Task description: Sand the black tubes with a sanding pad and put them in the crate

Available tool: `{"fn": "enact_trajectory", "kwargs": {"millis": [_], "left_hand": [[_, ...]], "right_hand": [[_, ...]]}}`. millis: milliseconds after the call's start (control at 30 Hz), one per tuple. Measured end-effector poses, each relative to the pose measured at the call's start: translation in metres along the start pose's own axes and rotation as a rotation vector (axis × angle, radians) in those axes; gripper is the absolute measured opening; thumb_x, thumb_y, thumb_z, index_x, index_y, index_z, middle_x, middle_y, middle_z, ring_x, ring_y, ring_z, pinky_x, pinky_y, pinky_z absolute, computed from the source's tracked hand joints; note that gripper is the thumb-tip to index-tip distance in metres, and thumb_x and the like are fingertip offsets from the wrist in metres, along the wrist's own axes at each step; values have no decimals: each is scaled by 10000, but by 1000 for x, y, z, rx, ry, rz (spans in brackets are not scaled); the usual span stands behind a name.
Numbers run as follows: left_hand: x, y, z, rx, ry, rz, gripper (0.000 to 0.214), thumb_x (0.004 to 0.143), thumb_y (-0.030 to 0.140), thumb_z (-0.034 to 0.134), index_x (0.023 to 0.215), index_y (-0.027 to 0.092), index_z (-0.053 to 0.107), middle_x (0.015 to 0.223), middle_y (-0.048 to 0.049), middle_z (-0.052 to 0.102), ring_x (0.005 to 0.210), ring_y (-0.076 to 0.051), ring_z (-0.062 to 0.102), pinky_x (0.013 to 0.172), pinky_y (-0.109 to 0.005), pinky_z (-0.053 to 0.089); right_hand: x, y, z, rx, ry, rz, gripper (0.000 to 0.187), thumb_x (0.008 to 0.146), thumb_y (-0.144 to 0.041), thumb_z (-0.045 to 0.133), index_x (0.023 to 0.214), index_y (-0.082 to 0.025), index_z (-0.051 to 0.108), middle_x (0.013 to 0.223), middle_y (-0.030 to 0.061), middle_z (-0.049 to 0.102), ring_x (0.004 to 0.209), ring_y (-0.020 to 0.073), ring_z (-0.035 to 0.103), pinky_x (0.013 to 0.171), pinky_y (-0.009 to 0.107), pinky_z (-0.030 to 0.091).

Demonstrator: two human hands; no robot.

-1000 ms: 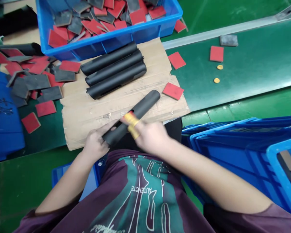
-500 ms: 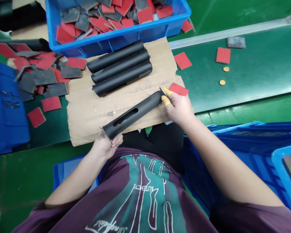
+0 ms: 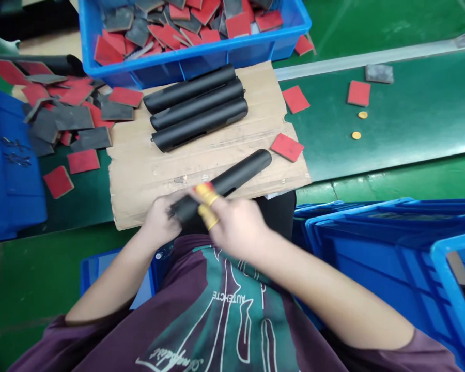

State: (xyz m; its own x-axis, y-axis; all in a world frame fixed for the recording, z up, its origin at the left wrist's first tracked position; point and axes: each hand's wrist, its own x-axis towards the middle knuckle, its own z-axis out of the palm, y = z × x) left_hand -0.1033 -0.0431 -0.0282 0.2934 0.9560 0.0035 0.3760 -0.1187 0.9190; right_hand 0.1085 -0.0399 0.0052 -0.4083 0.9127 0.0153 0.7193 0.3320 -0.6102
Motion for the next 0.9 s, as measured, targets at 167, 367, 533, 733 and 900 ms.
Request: {"fn": "enact_trajectory", "kwargs": {"millis": [167, 367, 533, 733, 900], "left_hand": [[-5, 0, -9, 403, -57, 173, 687, 644, 61, 465, 1292, 181, 656, 1187, -91, 739, 1035, -276, 732, 900, -424, 607], [-4, 2, -12, 607, -95, 191, 679, 650, 78, 467, 1293, 197, 651, 1134, -79, 762, 919, -263, 757, 772, -382, 630], [-5, -3, -16, 605, -90, 185, 661, 654, 94, 485, 1269, 246, 674, 978, -44, 793, 831, -244, 750, 743, -366, 617], [-16, 0, 13, -254, 168, -206, 266, 707, 175, 555, 913, 171, 724, 707, -34, 719, 611, -158, 672, 523, -241, 536], [-14, 9, 32, -470, 187, -359, 104, 645, 178, 619, 729, 175, 680, 566, -7, 632, 523, -152, 616, 476, -246, 503]], "right_hand": [[6, 21, -8, -62, 37, 94, 461, 932, -362, 456, 1310, -200, 665, 942, 103, 791, 679, 253, 728, 593, 355, 572], [1, 18, -1, -45, 119, 90, 455, 941, -328, 420, 1270, -165, 689, 917, 120, 788, 731, 250, 739, 644, 351, 590], [-6, 14, 3, -126, 63, 111, 434, 927, -358, 480, 1282, -219, 686, 789, 77, 782, 617, 236, 713, 598, 345, 579], [25, 102, -25, 19, 360, 314, 455, 870, -325, 522, 1270, -180, 683, 1255, 83, 707, 1195, 310, 652, 1033, 498, 523], [15, 72, -14, 47, 333, 286, 433, 888, -316, 501, 1259, -195, 688, 1226, 75, 724, 1144, 288, 680, 990, 471, 553]]}}
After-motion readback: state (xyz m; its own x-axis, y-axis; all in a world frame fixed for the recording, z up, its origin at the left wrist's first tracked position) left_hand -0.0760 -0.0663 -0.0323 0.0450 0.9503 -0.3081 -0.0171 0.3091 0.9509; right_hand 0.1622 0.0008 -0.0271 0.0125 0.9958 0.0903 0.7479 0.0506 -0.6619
